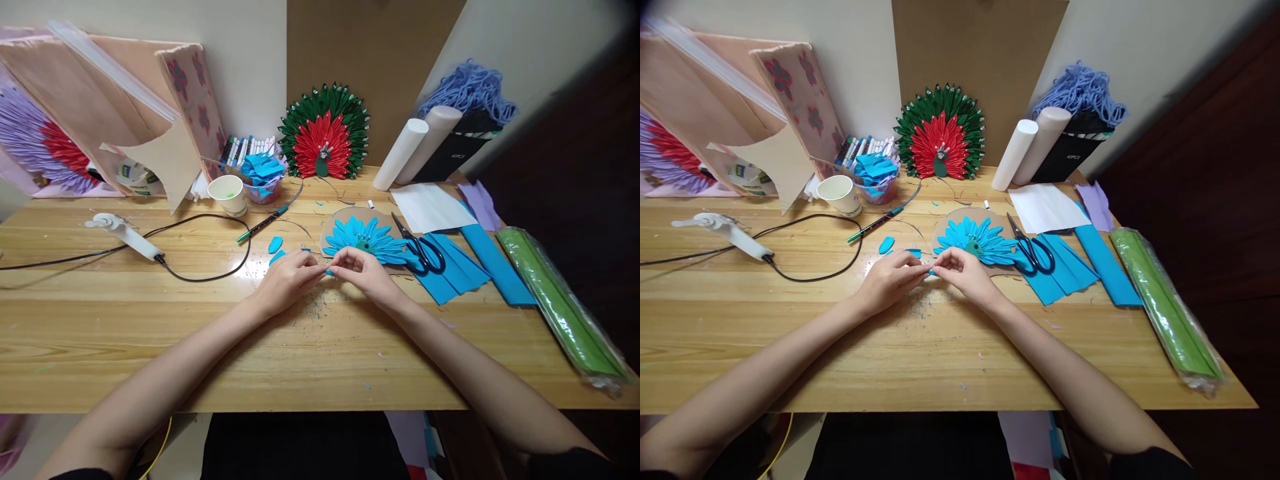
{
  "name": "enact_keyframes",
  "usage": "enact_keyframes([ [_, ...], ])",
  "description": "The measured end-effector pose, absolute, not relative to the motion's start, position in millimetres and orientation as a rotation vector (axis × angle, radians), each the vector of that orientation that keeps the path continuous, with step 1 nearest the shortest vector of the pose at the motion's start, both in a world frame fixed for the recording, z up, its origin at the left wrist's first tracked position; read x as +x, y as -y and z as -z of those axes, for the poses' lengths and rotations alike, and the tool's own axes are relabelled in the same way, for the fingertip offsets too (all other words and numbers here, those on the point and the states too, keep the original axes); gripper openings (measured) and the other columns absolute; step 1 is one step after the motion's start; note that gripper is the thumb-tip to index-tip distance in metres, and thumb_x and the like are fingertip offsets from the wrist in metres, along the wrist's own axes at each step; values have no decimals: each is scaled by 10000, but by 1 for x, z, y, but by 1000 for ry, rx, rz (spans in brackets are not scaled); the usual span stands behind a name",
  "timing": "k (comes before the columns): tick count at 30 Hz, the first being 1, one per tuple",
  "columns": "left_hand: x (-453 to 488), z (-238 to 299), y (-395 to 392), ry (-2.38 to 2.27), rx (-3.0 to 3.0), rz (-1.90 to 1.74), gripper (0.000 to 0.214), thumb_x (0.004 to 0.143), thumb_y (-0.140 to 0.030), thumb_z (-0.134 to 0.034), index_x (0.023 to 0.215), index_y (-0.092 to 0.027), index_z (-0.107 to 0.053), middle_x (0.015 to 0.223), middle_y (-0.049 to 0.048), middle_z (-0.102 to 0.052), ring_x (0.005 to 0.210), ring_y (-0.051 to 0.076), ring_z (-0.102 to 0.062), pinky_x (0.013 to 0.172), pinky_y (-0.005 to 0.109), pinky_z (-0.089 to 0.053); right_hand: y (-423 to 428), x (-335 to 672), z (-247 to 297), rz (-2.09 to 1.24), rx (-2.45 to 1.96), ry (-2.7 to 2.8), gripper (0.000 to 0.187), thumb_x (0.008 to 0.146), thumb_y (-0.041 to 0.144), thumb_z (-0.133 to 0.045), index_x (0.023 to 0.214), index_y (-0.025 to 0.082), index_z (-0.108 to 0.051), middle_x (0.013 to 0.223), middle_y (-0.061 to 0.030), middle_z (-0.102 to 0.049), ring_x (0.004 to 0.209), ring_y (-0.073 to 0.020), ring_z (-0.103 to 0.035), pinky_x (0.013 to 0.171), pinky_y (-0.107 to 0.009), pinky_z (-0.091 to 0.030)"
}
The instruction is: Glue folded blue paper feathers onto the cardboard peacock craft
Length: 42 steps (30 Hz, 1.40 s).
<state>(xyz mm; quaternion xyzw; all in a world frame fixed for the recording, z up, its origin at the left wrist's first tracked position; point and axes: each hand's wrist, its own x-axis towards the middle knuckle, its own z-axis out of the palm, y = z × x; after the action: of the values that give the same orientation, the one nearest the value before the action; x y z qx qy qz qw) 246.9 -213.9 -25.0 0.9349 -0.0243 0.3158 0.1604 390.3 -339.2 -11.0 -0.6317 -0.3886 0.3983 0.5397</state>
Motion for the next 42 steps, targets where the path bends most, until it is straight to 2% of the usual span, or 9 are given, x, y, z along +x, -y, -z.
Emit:
enact_keyframes([
  [6, 247, 26, 213, 46, 2645, -897, 207, 861, -190, -502, 1025, -196, -628, 774, 40, -601, 695, 114, -524, 606, 223, -423, 341, 390, 10, -874, -1524, 1039, 140, 749, 300, -627, 785, 174, -577, 788, -18, -611, 739, -136, -584, 703, -287, -471],
  [10, 248, 25, 213, 45, 2577, -925, 170, 841, -176, -533, 967, -144, -643, 754, 55, -599, 688, 124, -529, 594, 232, -429, 345, 389, 4, -618, -1610, 1298, 89, 783, 255, -600, 833, 182, -609, 818, -33, -612, 749, -145, -574, 692, -290, -467],
  [15, 249, 24, 216, 60, 2548, -916, 158, 840, -190, -536, 947, -143, -643, 746, 50, -600, 685, 126, -538, 602, 244, -446, 348, 387, 1, -333, -1656, 1508, 29, 780, 196, -593, 807, 190, -603, 784, -30, -602, 731, -152, -560, 674, -295, -457],
  [20, 250, 25, 218, 39, 2535, -913, 136, 842, -200, -532, 901, -144, -641, 760, 54, -609, 701, 130, -551, 617, 251, -455, 348, 384, 1, -336, -1675, 1469, 23, 770, 206, -604, 773, 187, -591, 763, -27, -600, 717, -153, -565, 651, -290, -460],
  [29, 250, 25, 220, -37, 2452, -851, 142, 839, -222, -546, 887, -144, -655, 765, 55, -622, 710, 134, -569, 634, 259, -467, 345, 386, 5, -568, -1695, 1255, 94, 753, 265, -624, 760, 176, -596, 764, -28, -629, 702, -144, -588, 664, -286, -490],
  [38, 249, 19, 225, -182, 2247, -644, 139, 822, -214, -560, 873, -159, -676, 785, 59, -638, 734, 144, -583, 672, 282, -472, 348, 386, 1, -368, -1701, 1433, 52, 762, 225, -609, 741, 186, -583, 742, -25, -598, 701, -151, -567, 635, -285, -452],
  [42, 250, 19, 227, -268, 2075, -567, 117, 795, -211, -583, 810, -155, -685, 745, 50, -647, 682, 133, -569, 605, 255, -455, 348, 384, 3, -305, -1695, 1449, 51, 757, 198, -596, 721, 195, -560, 729, -21, -588, 691, -152, -556, 625, -282, -447],
])
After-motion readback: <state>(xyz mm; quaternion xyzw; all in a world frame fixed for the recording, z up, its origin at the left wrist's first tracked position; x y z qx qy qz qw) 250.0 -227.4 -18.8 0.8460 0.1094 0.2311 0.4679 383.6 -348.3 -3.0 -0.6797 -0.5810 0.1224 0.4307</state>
